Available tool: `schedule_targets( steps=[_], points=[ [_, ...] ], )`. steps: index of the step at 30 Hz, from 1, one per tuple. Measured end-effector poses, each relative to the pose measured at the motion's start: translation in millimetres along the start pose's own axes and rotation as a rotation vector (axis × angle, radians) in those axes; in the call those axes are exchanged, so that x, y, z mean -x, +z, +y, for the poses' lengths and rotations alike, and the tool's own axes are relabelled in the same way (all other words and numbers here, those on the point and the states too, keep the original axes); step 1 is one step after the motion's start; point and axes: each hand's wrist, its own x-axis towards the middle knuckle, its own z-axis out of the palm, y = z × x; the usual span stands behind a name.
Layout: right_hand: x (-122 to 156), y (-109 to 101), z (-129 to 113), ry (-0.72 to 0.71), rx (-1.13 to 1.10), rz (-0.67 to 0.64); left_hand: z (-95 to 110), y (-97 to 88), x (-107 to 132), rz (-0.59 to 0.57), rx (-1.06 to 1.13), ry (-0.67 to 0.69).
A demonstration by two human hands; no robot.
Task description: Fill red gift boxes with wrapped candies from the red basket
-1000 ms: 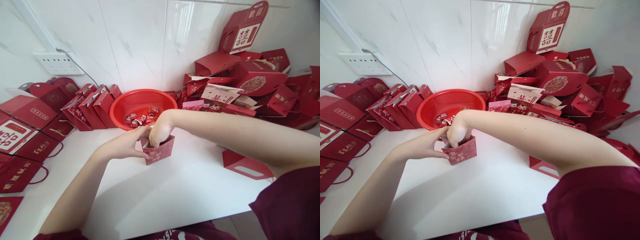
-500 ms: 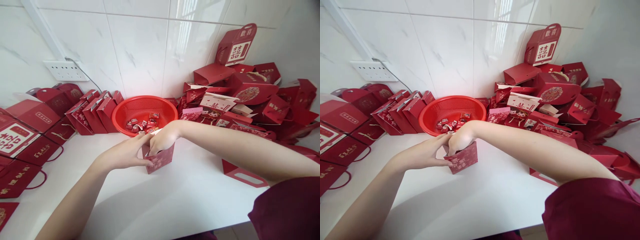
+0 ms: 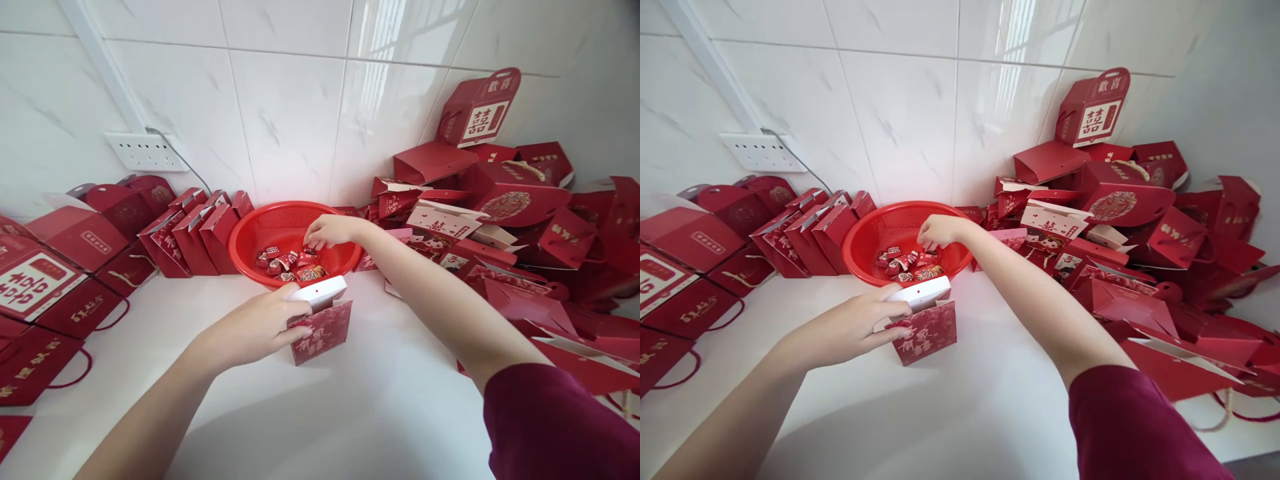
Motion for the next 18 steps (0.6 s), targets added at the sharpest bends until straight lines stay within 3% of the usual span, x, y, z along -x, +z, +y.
schedule_targets(
  steps=[5, 10, 14, 18],
  points=[
    [-62, 12, 30, 0.133, 0.179, -0.019, -1, -1.0, 1, 0.034, 0.007, 0.019],
    [-104, 21, 47, 0.133, 0.390, -0.002, -4, -3.1, -1, 0.022, -0.004, 0.018],
    [-117, 32, 56, 0.128, 0.480, -0.042, -4, -6.6, 1, -0.024, 0.009, 0.112],
    [-114, 35, 60, 0.151, 0.512, 0.000, -3, -5.6, 6, -0.017, -0.030, 0.206]
  ],
)
